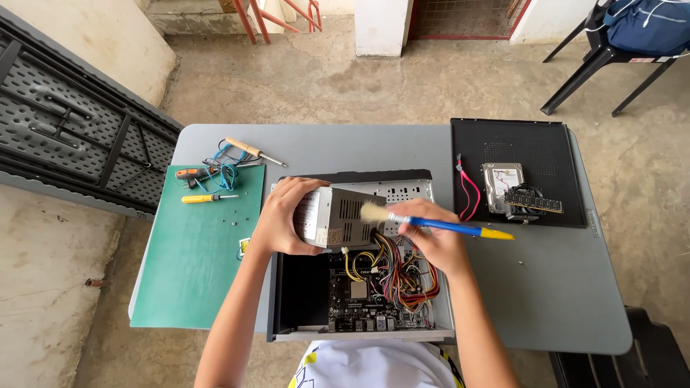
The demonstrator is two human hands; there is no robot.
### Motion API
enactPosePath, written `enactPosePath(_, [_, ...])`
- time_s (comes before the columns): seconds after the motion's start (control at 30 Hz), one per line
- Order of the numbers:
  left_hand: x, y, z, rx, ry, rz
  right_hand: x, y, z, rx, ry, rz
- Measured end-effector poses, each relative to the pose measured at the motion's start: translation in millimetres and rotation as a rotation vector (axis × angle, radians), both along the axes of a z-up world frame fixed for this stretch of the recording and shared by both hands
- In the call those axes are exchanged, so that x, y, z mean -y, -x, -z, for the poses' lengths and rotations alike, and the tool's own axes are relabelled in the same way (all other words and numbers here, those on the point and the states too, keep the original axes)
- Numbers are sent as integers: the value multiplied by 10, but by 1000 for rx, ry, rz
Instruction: Cleaning a power supply unit with a brush and disconnecting internal wiring within a computer chassis.
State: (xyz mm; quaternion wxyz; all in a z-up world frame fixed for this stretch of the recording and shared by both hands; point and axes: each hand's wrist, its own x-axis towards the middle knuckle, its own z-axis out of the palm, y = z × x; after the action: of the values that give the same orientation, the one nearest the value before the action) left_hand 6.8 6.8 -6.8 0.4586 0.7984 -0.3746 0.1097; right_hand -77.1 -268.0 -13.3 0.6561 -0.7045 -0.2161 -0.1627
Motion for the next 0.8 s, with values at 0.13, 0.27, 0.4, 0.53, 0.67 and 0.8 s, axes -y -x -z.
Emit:
enactPosePath(0.13, [64, 59, -86, 1, -40, 1, -48, -13, 62, 35, 16, 143])
enactPosePath(0.27, [111, 66, -147, 25, -46, 39, -173, 91, -32, -17, 52, -104])
enactPosePath(0.4, [125, 112, -184, 28, -60, 57, -145, 94, -156, 10, -41, -211])
enactPosePath(0.53, [130, 120, -175, 38, -62, 47, -129, 19, -37, 101, 77, 102])
enactPosePath(0.67, [73, 58, -99, 24, -40, 38, -160, 155, 26, -15, 54, -243])
enactPosePath(0.8, [45, 49, -53, 21, -13, 16, -135, 116, -135, 9, 1, -221])
